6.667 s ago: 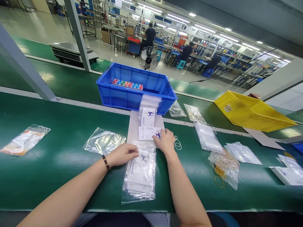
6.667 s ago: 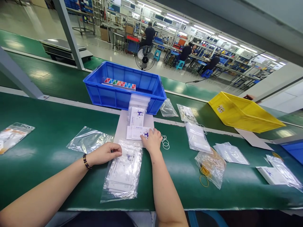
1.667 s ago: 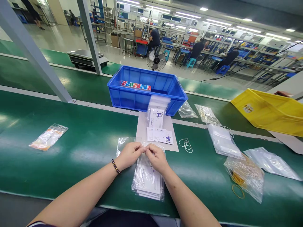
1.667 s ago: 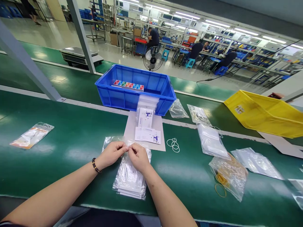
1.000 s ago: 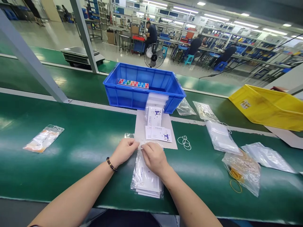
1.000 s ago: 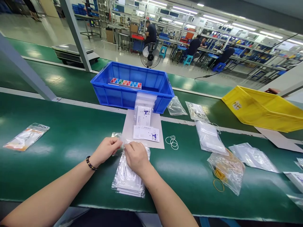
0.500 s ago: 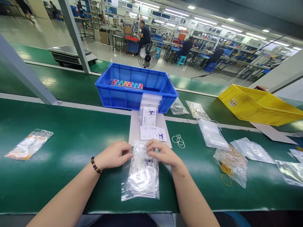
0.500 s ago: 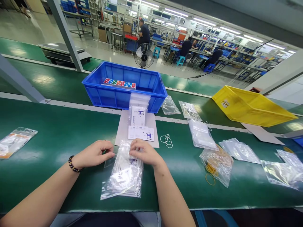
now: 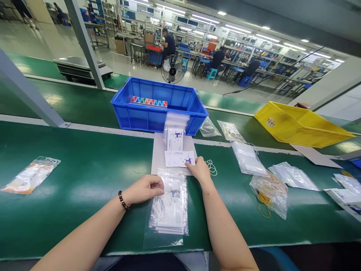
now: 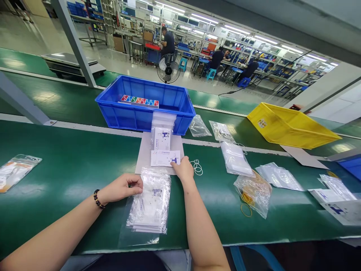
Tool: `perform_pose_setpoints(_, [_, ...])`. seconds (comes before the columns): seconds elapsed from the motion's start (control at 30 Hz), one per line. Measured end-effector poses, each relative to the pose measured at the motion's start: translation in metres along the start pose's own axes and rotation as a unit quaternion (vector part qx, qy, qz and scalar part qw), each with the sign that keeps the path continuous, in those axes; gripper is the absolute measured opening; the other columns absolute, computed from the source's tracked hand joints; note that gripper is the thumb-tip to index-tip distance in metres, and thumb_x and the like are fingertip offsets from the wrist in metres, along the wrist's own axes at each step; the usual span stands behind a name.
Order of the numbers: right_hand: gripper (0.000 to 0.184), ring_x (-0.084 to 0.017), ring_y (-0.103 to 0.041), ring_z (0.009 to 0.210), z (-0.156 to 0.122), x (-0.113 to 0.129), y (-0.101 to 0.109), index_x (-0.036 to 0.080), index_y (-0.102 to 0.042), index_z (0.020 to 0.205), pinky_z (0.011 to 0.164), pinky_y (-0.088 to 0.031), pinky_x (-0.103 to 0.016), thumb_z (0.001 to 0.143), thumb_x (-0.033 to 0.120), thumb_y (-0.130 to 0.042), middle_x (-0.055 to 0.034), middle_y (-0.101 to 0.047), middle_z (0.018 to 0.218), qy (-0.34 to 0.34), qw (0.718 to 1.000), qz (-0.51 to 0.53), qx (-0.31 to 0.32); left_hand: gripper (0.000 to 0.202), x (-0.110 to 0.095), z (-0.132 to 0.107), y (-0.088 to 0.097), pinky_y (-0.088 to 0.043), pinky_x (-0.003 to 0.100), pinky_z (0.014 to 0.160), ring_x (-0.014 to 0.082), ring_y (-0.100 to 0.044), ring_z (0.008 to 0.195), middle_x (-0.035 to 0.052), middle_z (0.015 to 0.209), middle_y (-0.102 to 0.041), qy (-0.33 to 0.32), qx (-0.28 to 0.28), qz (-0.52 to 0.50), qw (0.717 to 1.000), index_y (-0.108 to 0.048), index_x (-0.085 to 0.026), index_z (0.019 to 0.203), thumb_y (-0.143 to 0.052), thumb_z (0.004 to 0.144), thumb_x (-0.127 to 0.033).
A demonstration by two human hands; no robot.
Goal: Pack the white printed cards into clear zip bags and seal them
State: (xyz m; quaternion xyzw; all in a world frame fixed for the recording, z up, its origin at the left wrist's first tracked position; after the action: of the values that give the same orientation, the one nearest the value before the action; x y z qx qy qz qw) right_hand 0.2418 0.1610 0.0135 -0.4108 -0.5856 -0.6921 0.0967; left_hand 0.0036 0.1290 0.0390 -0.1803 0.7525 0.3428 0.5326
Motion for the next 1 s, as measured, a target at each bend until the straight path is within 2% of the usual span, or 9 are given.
perform_pose_setpoints(0.17, [0.019,-0.011,-0.048,0.042,-0.003,0.004,0.009,0.021,-0.039,0.077,0.045,-0.041,-0.025,0.072,0.036,-0.048,0.0064,-0.048,0.052,0.022,0.977,0.210,-0.011,0.014,0.004,0.004,-0.004,-0.038,0.021,0.060,0.0108,-0.046,0.061,-0.0007,0.065,-0.053,-0.021,-0.002,0.016,1.000,-0.054,-0.015,0.063,-0.049,0.072,-0.025])
perform_pose_setpoints(0.23, [0.021,-0.009,-0.047,0.041,-0.009,0.009,0.014,0.021,-0.039,0.082,0.043,-0.041,-0.023,0.072,0.036,-0.049,0.0074,-0.048,0.052,0.045,0.947,0.316,-0.019,0.016,0.004,0.006,-0.005,-0.038,0.021,0.061,0.0110,-0.047,0.062,-0.0006,0.066,-0.053,-0.034,-0.003,0.020,0.999,-0.054,-0.015,0.063,-0.048,0.073,-0.025])
perform_pose_setpoints(0.3, [0.024,-0.008,-0.047,0.040,-0.016,0.014,0.018,0.020,-0.042,0.084,0.042,-0.040,-0.021,0.070,0.035,-0.054,0.0077,-0.049,0.053,0.072,0.919,0.388,0.015,0.016,0.004,0.007,-0.006,-0.038,0.022,0.062,0.0112,-0.047,0.063,-0.0004,0.067,-0.054,-0.043,-0.007,0.003,0.999,-0.055,-0.015,0.064,-0.049,0.073,-0.026])
perform_pose_setpoints(0.53, [0.010,-0.006,-0.043,0.040,-0.035,0.025,0.019,0.018,-0.058,0.076,0.041,-0.037,-0.021,0.070,0.027,-0.057,0.0057,-0.049,0.052,0.120,0.914,0.305,0.239,0.017,0.005,0.007,-0.005,-0.037,0.021,0.058,0.0105,-0.047,0.059,-0.0007,0.062,-0.053,-0.018,-0.090,-0.086,0.992,-0.056,-0.014,0.060,-0.054,0.070,-0.027])
perform_pose_setpoints(0.67, [0.008,-0.012,-0.054,0.067,-0.045,0.030,0.012,0.017,-0.064,0.070,0.064,-0.044,-0.026,0.068,0.024,-0.061,-0.0008,-0.058,0.073,0.205,0.855,0.240,0.411,0.019,0.003,0.008,-0.009,-0.041,0.023,0.061,0.0124,-0.050,0.063,0.0021,0.066,-0.057,-0.035,-0.130,-0.110,0.985,-0.059,-0.014,0.061,-0.055,0.070,-0.030])
perform_pose_setpoints(0.73, [0.010,-0.013,-0.054,0.071,-0.049,0.031,0.008,0.016,-0.064,0.069,0.069,-0.043,-0.027,0.066,0.025,-0.064,-0.0014,-0.058,0.075,0.215,0.825,0.212,0.478,0.021,0.002,0.008,-0.011,-0.042,0.024,0.063,0.0138,-0.052,0.068,0.0042,0.071,-0.059,-0.045,-0.146,-0.131,0.980,-0.058,-0.014,0.059,-0.056,0.070,-0.031])
perform_pose_setpoints(0.83, [0.013,-0.011,-0.051,0.063,-0.052,0.031,0.005,0.015,-0.062,0.069,0.062,-0.042,-0.025,0.069,0.027,-0.062,0.0000,-0.056,0.067,0.184,0.828,0.202,0.489,0.019,0.004,0.008,-0.012,-0.043,0.024,0.060,0.0139,-0.054,0.070,0.0049,0.082,-0.059,-0.013,-0.156,-0.195,0.968,-0.060,-0.014,0.076,-0.060,0.067,-0.030])
perform_pose_setpoints(0.9, [0.013,-0.010,-0.047,0.060,-0.053,0.031,0.004,0.016,-0.061,0.077,0.058,-0.040,-0.024,0.069,0.026,-0.062,0.0021,-0.052,0.065,0.168,0.844,0.219,0.459,0.032,0.007,0.009,-0.013,-0.042,0.023,0.056,0.0125,-0.055,0.065,0.0034,0.083,-0.059,0.029,-0.151,-0.237,0.959,-0.057,-0.016,0.092,-0.064,0.063,-0.029])
perform_pose_setpoints(1.0, [0.027,-0.008,-0.042,0.056,-0.055,0.033,0.005,0.019,-0.056,0.093,0.057,-0.038,-0.022,0.066,0.020,-0.063,0.0060,-0.043,0.062,0.153,0.855,0.250,0.429,0.023,0.009,0.009,-0.013,-0.039,0.021,0.051,0.0097,-0.050,0.053,-0.0001,0.065,-0.057,0.069,-0.146,-0.231,0.959,-0.058,-0.013,0.077,-0.063,0.062,-0.029])
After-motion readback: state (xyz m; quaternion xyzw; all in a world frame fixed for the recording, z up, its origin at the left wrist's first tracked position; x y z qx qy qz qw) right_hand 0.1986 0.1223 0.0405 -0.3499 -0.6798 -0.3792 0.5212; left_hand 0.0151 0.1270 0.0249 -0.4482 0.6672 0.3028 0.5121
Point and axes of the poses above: each hand's wrist, its own z-axis towards the middle knuckle, its own y-axis out of the back of the hand, x = y × z, the point moved 1 cm from there along z, towards the middle knuckle
